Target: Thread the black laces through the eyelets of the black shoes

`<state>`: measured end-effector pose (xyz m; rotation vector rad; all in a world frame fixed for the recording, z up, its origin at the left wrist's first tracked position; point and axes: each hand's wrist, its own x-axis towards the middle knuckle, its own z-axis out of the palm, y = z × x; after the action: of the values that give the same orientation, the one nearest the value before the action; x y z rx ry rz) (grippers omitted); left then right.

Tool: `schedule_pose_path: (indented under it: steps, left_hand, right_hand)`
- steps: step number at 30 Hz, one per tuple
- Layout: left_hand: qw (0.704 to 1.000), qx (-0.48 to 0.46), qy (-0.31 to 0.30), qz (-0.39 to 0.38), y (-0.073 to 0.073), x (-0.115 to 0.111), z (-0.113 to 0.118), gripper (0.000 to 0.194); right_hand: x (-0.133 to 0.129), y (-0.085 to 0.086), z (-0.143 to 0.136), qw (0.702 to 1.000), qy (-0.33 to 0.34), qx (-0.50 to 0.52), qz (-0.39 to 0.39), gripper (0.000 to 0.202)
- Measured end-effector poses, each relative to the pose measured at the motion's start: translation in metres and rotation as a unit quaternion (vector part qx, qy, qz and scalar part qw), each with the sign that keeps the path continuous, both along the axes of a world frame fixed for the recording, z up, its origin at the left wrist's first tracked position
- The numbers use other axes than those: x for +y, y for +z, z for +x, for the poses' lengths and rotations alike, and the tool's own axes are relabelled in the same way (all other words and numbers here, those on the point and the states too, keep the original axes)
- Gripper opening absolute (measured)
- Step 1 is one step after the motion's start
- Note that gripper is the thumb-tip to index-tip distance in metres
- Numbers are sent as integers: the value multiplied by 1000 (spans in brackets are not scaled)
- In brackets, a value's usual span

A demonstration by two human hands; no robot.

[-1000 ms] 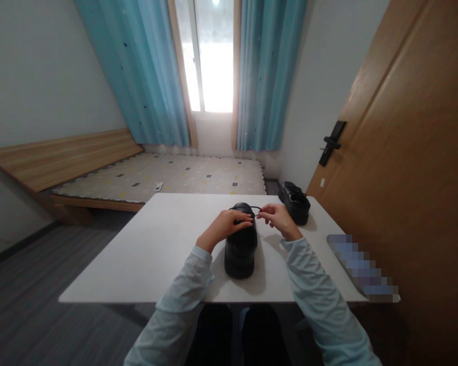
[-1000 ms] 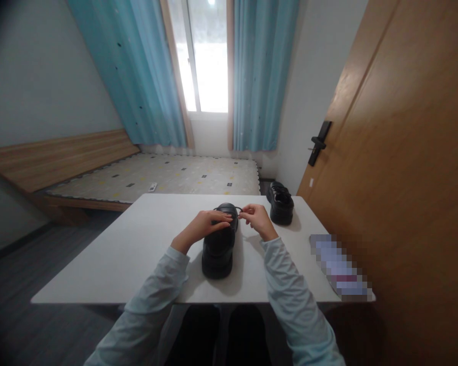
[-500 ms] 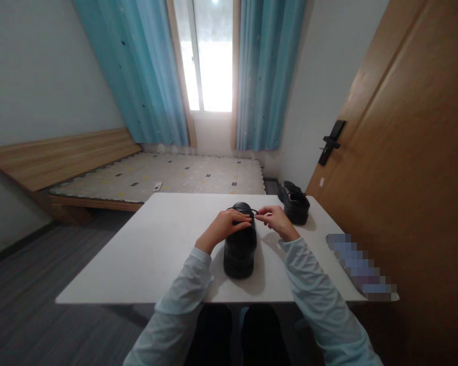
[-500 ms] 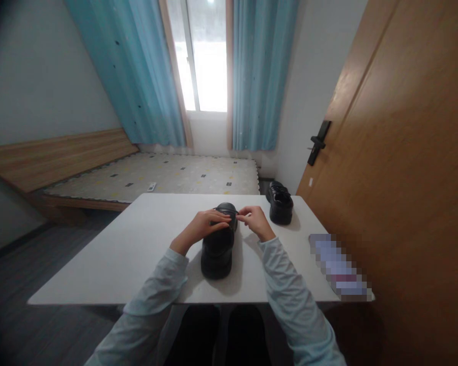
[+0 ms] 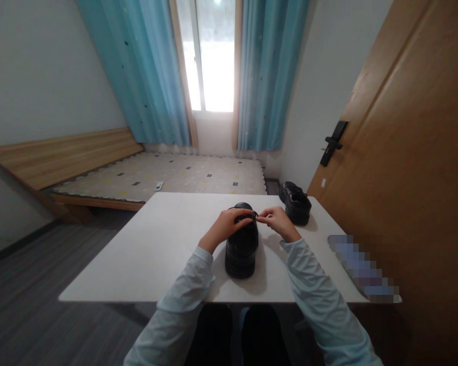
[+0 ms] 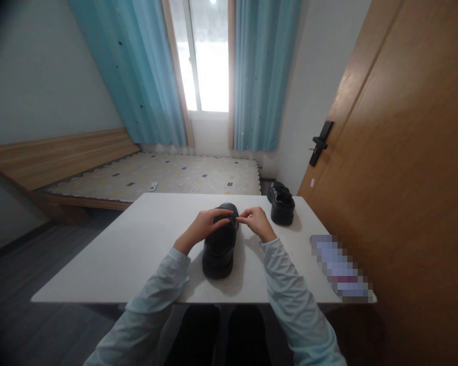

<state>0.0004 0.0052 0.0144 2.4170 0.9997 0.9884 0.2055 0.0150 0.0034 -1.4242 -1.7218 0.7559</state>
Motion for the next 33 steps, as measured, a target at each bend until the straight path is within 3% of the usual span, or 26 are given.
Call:
schedule_pose_path:
  steps: [5,10,21,27,33]
  left_hand:
    - [1000,-4,22,-8,7,4,3,24]
    - [997,31,51,56,12,10,3,14]
    - [965,214,134,78,29,5,15,12]
    - [961,235,142,37,34,2,21,13]
    - [967,195,161,-11,31,5,25,9]
  right_hand:
    - [-1,2,1,998,6,-67,20,23]
    - [0,1,-1,996,22,-72,37,17]
    - [2,-3,-1,998,10,-42,54,12]
    - [0,0,-5,998,14,-41,39,12]
    - [-3,3,-6,999,8,-38,38,12]
